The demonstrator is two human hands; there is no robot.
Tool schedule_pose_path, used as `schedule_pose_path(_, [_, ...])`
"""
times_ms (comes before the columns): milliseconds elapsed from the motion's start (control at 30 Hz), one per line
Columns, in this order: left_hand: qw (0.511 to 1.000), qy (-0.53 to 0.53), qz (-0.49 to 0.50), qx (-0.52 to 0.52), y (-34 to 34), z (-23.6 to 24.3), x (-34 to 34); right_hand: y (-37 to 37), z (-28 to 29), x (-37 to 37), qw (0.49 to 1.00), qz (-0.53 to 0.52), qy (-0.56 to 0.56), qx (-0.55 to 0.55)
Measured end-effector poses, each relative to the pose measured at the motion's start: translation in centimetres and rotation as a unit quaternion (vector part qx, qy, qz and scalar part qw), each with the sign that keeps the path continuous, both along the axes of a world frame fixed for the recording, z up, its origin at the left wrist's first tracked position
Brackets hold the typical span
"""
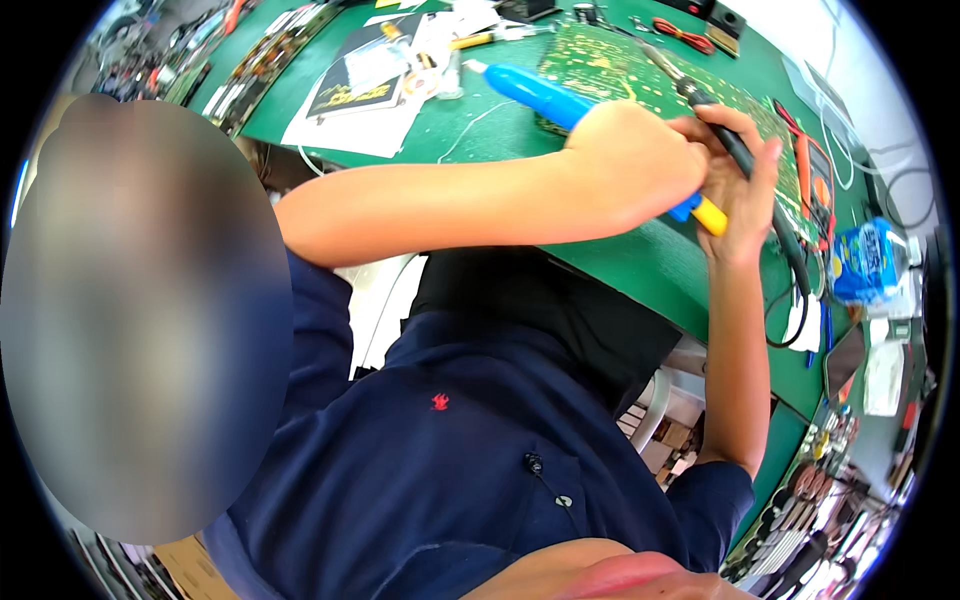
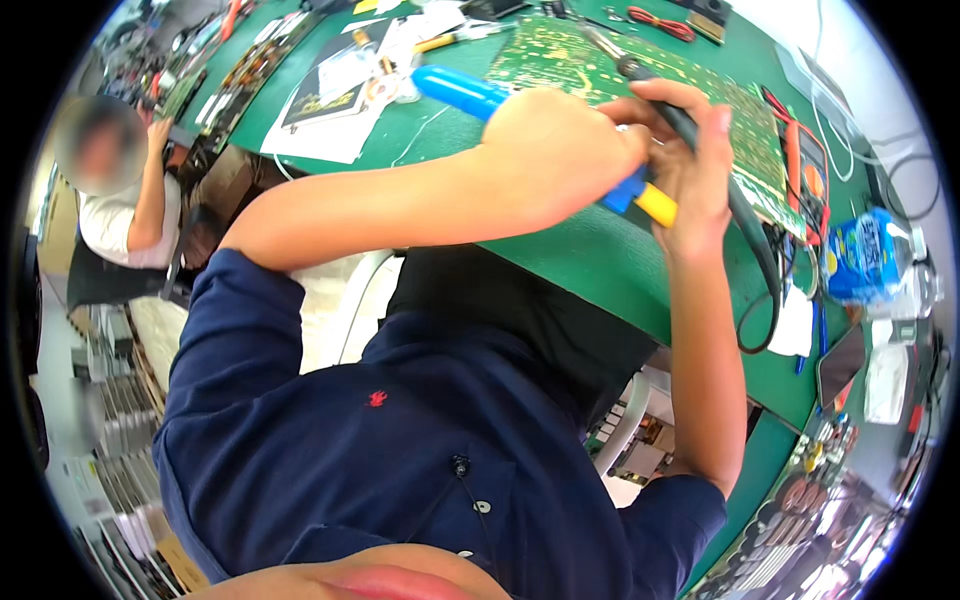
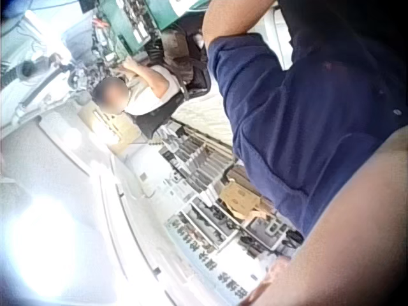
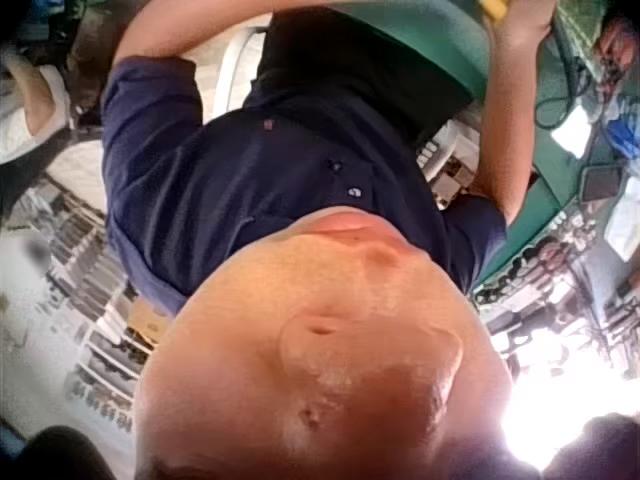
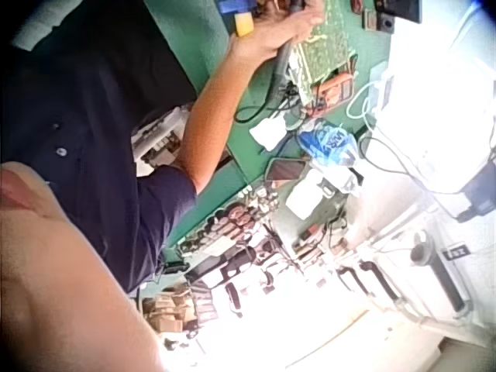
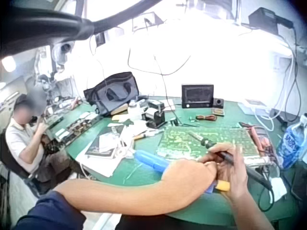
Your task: The person is soldering components on a circuit board using a soldering iron and wire, and using a desoldering pump to remove solder.
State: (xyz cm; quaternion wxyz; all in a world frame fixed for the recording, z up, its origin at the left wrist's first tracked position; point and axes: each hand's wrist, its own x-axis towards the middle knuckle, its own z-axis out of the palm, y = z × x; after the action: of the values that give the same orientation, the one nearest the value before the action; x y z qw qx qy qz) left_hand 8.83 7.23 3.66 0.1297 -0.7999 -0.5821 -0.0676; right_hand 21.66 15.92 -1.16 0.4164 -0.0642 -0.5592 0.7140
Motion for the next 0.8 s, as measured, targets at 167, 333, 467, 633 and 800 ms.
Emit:
schedule_pose_path(167, [0.999, -0.010, -0.004, -0.034, -0.4, 0.1, -0.5, -0.4, -0.1, -0.3, 0.998, -0.026, -0.013, 0.048])
schedule_pose_path(333, [1.000, -0.015, -0.011, 0.003, 0.7, -1.3, -2.0, 0.3, -0.9, -0.9, 0.991, -0.079, -0.064, 0.090])
schedule_pose_path(467, [0.997, -0.052, -0.038, 0.050, 0.1, -1.7, -2.6, 0.1, -0.5, -0.4, 0.990, -0.059, -0.054, 0.113])
schedule_pose_path(633, [0.984, -0.096, -0.039, 0.147, -0.3, -2.0, -6.9, 1.4, 0.8, 0.5, 0.992, -0.092, 0.022, 0.084])
schedule_pose_path(800, [0.985, -0.068, 0.063, 0.144, -1.2, -2.0, -11.5, 1.6, 1.3, 0.9, 0.981, -0.170, 0.022, 0.094])
